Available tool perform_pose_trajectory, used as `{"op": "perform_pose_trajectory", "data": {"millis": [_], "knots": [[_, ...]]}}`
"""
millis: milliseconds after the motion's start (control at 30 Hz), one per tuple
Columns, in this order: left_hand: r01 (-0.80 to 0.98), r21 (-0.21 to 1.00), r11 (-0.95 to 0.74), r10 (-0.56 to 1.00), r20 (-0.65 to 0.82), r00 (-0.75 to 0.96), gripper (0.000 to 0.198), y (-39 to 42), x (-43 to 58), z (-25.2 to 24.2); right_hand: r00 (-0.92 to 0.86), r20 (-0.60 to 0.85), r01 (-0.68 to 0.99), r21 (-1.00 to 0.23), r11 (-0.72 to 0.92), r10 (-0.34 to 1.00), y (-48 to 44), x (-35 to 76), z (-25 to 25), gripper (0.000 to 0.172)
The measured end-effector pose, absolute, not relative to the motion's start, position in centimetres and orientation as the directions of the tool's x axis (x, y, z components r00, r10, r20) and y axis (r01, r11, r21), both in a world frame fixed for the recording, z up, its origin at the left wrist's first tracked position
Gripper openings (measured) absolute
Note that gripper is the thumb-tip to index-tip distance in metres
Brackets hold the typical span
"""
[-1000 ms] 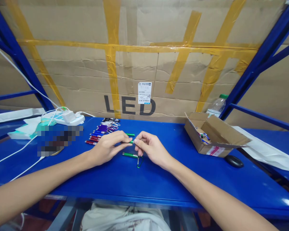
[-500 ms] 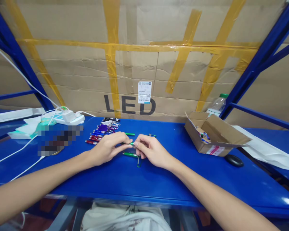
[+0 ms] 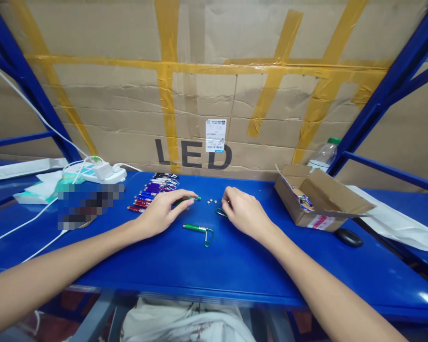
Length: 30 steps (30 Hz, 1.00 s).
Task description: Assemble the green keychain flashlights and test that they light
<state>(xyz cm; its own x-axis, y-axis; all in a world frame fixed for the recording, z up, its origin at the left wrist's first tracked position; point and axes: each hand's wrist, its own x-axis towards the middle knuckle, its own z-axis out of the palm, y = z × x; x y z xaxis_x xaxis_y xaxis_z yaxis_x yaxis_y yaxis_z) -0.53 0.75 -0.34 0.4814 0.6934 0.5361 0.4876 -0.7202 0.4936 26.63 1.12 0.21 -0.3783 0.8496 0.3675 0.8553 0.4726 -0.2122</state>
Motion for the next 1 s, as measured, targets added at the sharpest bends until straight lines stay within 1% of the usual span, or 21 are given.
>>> {"op": "perform_pose_trajectory", "data": {"millis": [67,167,233,333,400,433,567,600,667,700,833,900,1000], "knots": [[0.514,0.528,-0.676,0.737,0.500,0.455,0.023,0.8,-0.6,-0.3,-0.426,0.271,0.866,-0.153,0.476,0.863,1.2,27.0,0.2,0.014],[0.529,0.567,-0.631,0.775,0.456,0.437,0.025,0.8,-0.6,-0.3,-0.516,0.174,0.828,-0.151,0.541,0.839,1.1,27.0,0.0,0.015],[0.520,0.583,-0.624,0.780,0.438,0.446,0.025,0.8,-0.5,-0.4,-0.573,0.159,0.792,-0.144,0.593,0.804,1.0,26.9,-0.4,0.015],[0.496,0.613,-0.615,0.784,0.407,0.469,0.024,0.7,-0.4,-0.4,-0.605,0.203,0.757,-0.154,0.635,0.770,1.0,26.9,-1.0,0.020],[0.475,0.630,-0.614,0.780,0.393,0.486,0.023,0.7,-0.4,-0.5,-0.597,0.241,0.737,-0.212,0.642,0.765,1.1,26.9,-1.2,0.021],[0.465,0.636,-0.615,0.777,0.389,0.495,0.022,0.7,-0.4,-0.5,-0.588,0.257,0.722,-0.262,0.641,0.767,1.1,26.9,-1.2,0.020],[0.449,0.656,-0.606,0.777,0.368,0.511,0.021,0.7,-0.3,-0.5,-0.528,0.279,0.606,-0.538,0.586,0.802,1.1,26.4,-0.9,0.017],[0.449,0.662,-0.601,0.780,0.362,0.510,0.022,0.8,-0.4,-0.6,-0.513,0.280,0.572,-0.593,0.567,0.811,1.1,26.2,-0.8,0.017],[0.444,0.672,-0.593,0.785,0.356,0.507,0.022,0.8,-0.4,-0.6,-0.496,0.288,0.510,-0.667,0.544,0.819,1.0,25.8,-0.6,0.015],[0.439,0.675,-0.593,0.784,0.358,0.508,0.022,0.8,-0.4,-0.6,-0.494,0.292,0.481,-0.693,0.537,0.819,1.0,25.7,-0.6,0.017],[0.404,0.664,-0.629,0.755,0.400,0.519,0.020,0.8,-0.5,-0.7,-0.516,0.280,0.387,-0.767,0.512,0.809,0.8,25.2,-0.6,0.036],[0.403,0.633,-0.661,0.734,0.435,0.522,0.020,0.8,-0.4,-0.7,-0.524,0.291,0.370,-0.769,0.522,0.800,0.6,25.1,-0.6,0.037],[0.430,0.559,-0.709,0.700,0.480,0.529,0.021,0.7,-0.4,-0.7,-0.518,0.318,0.372,-0.752,0.544,0.794,0.3,25.1,-0.7,0.033]]}}
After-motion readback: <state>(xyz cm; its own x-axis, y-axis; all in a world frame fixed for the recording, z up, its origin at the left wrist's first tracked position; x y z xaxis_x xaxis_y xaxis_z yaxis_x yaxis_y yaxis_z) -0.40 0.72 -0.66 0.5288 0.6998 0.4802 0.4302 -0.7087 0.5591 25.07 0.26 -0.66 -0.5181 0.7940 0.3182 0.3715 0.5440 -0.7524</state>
